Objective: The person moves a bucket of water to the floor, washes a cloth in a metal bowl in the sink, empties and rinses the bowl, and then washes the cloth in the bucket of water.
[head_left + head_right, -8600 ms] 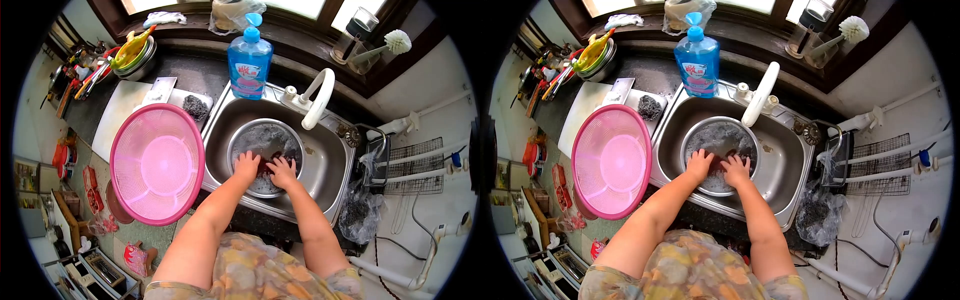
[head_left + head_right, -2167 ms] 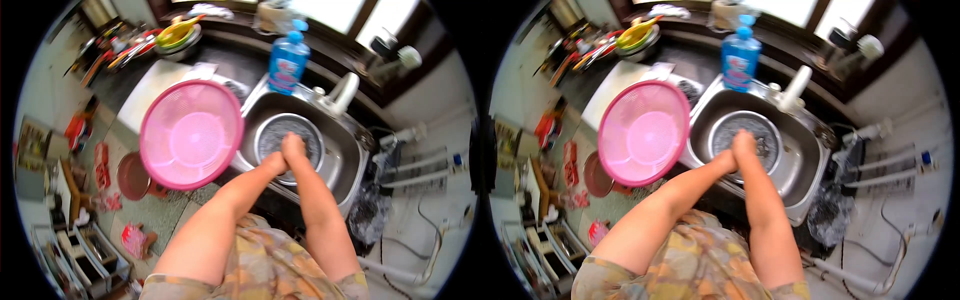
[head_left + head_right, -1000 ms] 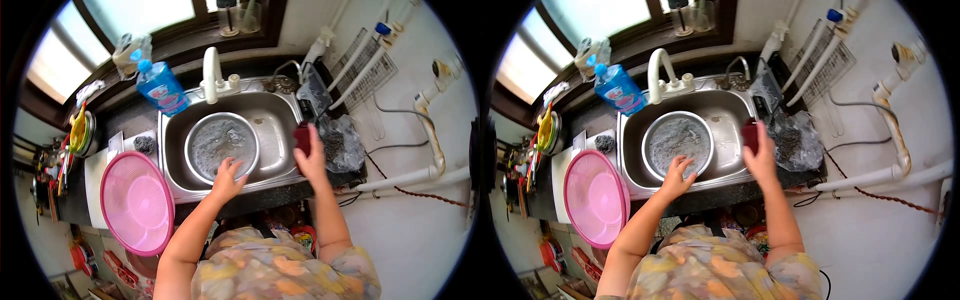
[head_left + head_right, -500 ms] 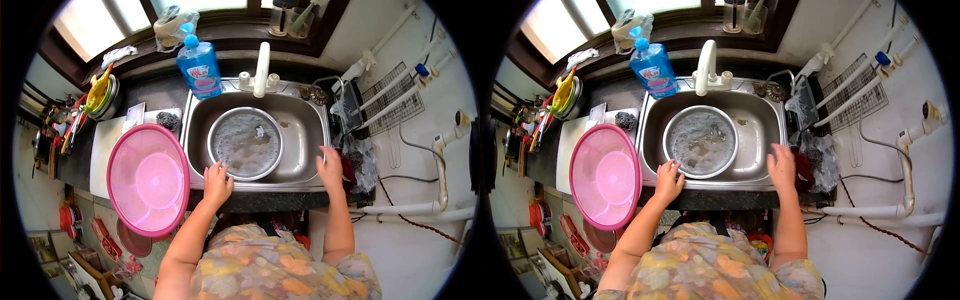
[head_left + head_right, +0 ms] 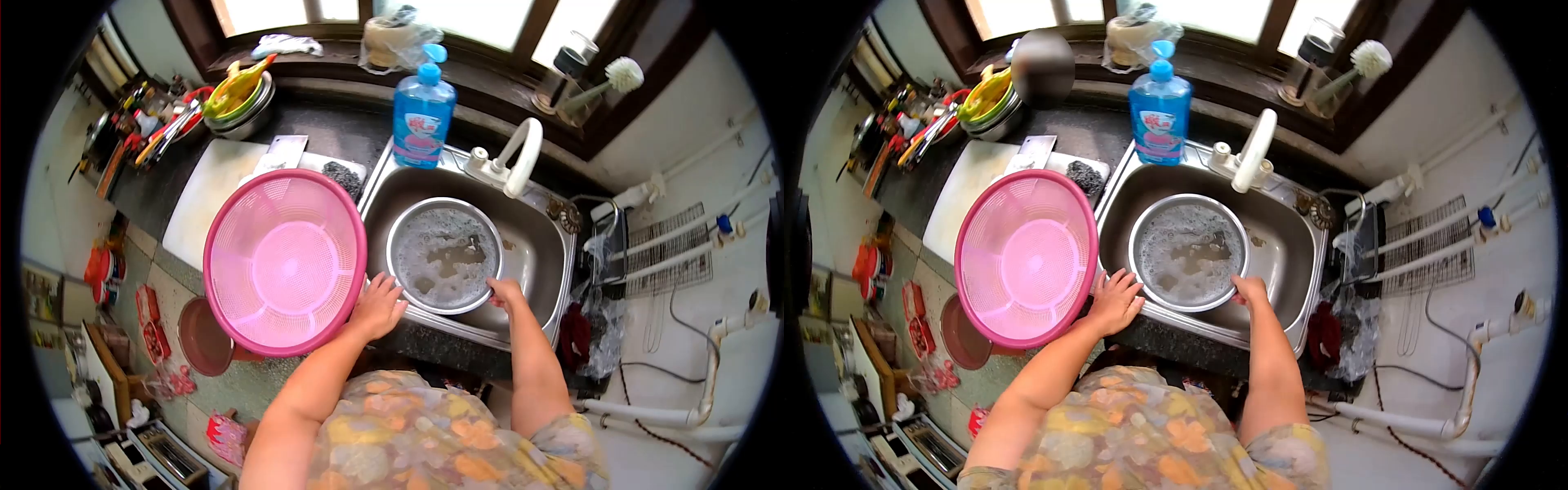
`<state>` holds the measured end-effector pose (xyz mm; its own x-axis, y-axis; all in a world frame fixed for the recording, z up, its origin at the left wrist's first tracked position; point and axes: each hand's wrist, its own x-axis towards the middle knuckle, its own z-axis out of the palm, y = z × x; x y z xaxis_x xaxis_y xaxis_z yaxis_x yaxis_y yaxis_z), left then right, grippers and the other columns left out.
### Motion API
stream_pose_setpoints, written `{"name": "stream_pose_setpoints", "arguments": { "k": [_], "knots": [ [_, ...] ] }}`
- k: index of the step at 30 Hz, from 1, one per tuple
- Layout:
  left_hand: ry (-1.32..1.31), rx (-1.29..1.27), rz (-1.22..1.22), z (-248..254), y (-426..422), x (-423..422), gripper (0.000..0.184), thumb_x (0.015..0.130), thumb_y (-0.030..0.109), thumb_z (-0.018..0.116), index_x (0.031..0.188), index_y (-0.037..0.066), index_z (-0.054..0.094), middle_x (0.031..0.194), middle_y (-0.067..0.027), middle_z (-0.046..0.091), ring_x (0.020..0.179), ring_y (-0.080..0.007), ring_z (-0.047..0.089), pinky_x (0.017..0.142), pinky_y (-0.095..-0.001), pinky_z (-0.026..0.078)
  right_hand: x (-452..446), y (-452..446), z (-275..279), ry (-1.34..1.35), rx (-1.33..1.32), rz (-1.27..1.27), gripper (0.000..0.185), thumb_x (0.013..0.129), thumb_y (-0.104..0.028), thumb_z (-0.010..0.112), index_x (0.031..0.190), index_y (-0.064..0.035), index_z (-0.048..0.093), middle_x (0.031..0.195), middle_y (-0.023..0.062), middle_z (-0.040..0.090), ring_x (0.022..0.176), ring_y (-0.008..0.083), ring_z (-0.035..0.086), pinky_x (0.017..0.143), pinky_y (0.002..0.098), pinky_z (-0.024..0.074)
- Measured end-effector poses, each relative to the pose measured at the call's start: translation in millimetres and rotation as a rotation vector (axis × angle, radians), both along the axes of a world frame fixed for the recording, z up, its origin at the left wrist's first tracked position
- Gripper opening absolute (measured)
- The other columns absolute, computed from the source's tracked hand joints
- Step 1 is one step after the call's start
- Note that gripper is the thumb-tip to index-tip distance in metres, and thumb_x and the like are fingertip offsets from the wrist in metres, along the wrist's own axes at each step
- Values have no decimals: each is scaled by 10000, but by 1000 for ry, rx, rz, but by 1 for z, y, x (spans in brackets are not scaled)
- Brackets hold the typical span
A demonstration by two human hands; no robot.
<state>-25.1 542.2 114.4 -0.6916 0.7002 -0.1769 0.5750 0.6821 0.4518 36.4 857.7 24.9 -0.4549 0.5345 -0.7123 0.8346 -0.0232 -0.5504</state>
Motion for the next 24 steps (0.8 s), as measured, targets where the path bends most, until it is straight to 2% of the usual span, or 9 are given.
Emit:
{"name": "stream_pose_setpoints", "arguments": {
  "k": [2,5,7,12,16,19,21,22,24],
  "knots": [
    [-19,16,19,-1,-1,1,428,836,328,387,1136,30,454,1256,-140,342,1223,-296,215,1003,-439,151,0,-6,18,67,-101,-56,253,704,-234,606,701,15,560,580,81,560,419,144,518,356,232,359],
    [-49,5,4,-2,-2,0,432,832,320,403,1141,20,442,1257,-145,331,1223,-305,209,984,-417,222,-8,-13,41,120,-67,-19,229,700,-224,608,664,-7,545,571,71,557,411,123,520,331,212,314],
    [29,132,27,-13,-3,1,392,822,331,401,1095,63,487,1186,-121,401,1182,-285,277,988,-493,99,-15,-13,44,142,-80,5,217,699,-217,604,659,-14,540,565,60,553,411,120,528,327,215,302],
    [17,217,86,-19,-3,3,397,792,321,461,1109,85,415,1149,-125,390,1172,-264,290,979,-511,107,-31,-22,73,242,-29,53,229,695,-243,599,635,-30,542,548,45,549,414,106,525,359,206,319],
    [1,218,68,-4,-2,2,378,778,309,489,1091,106,434,1124,-118,393,1143,-266,316,969,-526,120,-44,-30,88,278,61,111,245,696,-272,601,641,-38,557,539,36,551,410,93,515,377,210,346],
    [-103,145,130,-1,1,2,443,767,312,493,1136,77,428,1135,-140,393,1122,-295,345,956,-446,238,-51,-15,72,256,147,206,280,692,-310,611,651,-35,575,522,36,524,438,121,511,396,235,385],
    [97,181,127,-26,1,8,474,754,309,501,1151,58,436,1122,-164,408,1090,-322,368,921,-410,297,-49,-18,79,309,47,98,229,680,-297,637,659,-81,566,539,-11,479,447,82,428,422,213,345],
    [34,233,141,-20,1,6,478,743,298,503,1143,43,451,1123,-185,417,1067,-334,377,907,-421,304,-53,-19,79,283,109,88,240,677,-306,648,656,-87,551,527,-12,457,434,84,422,403,208,330],
    [-269,230,91,0,0,-5,456,720,277,517,1090,14,472,1095,-205,423,1049,-353,382,889,-439,308,-59,-11,69,311,69,69,224,685,-275,653,664,-76,554,532,-5,474,384,76,394,334,200,268]
  ]
}}
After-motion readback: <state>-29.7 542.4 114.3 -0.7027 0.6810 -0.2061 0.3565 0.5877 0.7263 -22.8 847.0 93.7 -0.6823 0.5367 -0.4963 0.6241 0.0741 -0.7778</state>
